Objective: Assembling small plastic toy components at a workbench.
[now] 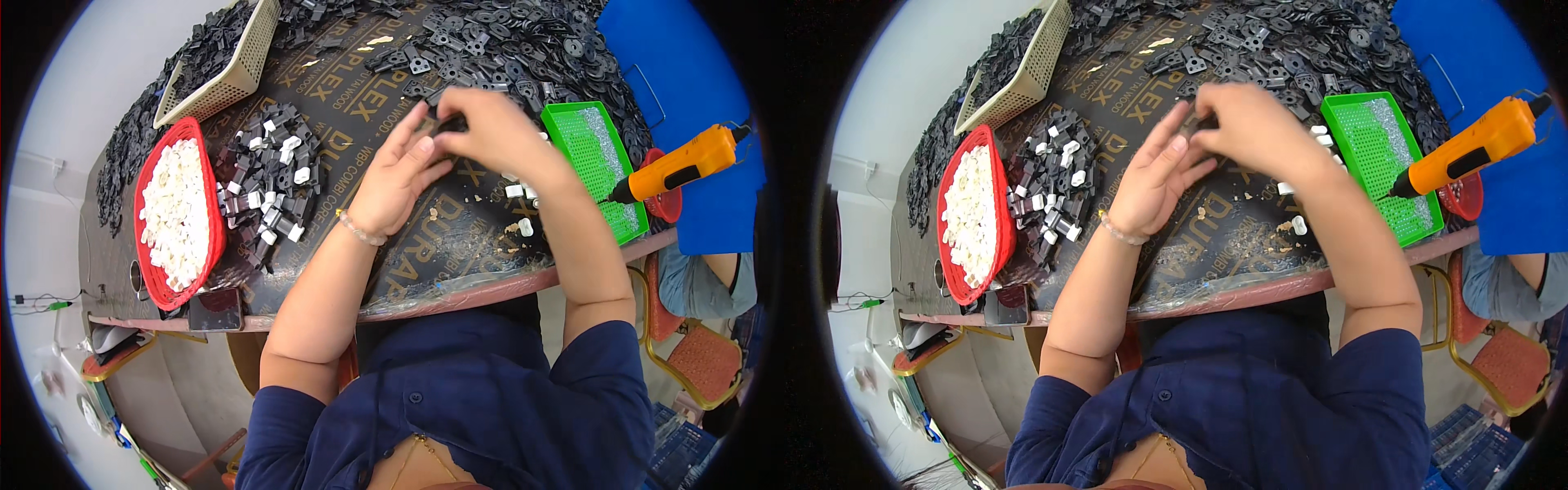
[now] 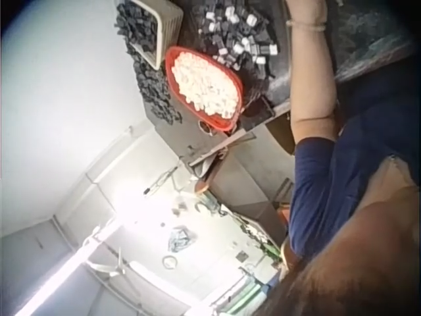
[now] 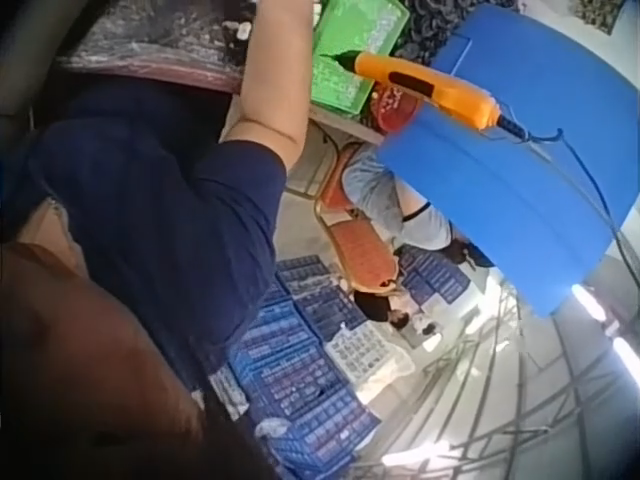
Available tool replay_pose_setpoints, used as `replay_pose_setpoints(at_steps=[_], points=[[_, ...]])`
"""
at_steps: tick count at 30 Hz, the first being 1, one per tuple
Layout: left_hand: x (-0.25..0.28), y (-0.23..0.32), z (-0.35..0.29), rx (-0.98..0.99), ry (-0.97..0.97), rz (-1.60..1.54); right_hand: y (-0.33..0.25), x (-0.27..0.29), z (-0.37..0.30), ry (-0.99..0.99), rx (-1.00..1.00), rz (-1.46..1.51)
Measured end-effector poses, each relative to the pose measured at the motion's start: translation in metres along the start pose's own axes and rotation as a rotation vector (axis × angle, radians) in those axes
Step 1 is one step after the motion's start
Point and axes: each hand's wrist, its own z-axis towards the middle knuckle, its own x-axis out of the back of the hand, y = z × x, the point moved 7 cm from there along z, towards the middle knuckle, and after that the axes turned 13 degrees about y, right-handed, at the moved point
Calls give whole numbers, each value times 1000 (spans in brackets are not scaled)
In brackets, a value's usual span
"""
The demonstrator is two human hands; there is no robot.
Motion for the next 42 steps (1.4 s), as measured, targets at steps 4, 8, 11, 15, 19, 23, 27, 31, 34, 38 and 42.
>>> replay_pose_setpoints(at_steps=[4,8,11,15,19,23,27,31,34,38,42], points=[[11,-10,6,122,35,-55,-12,-8,-21,13,32,31],[24,-3,9,98,192,18,1,15,-26,296,-125,355],[17,-1,5,101,177,31,-2,20,-27,336,-189,329],[11,-4,6,69,91,-58,-24,11,-31,431,174,329],[20,10,9,-14,145,-135,-32,6,-37,433,329,227],[22,19,9,-26,104,-177,-27,-4,-39,308,216,246],[21,19,8,-66,114,-174,-21,-5,-37,160,149,289],[24,17,9,-46,92,-240,-25,6,-33,241,223,238],[19,19,7,-42,79,-221,-27,18,-33,357,226,222],[13,14,3,19,52,-214,-27,16,-32,389,290,205],[13,11,2,44,45,-207,-27,13,-32,356,323,174]])
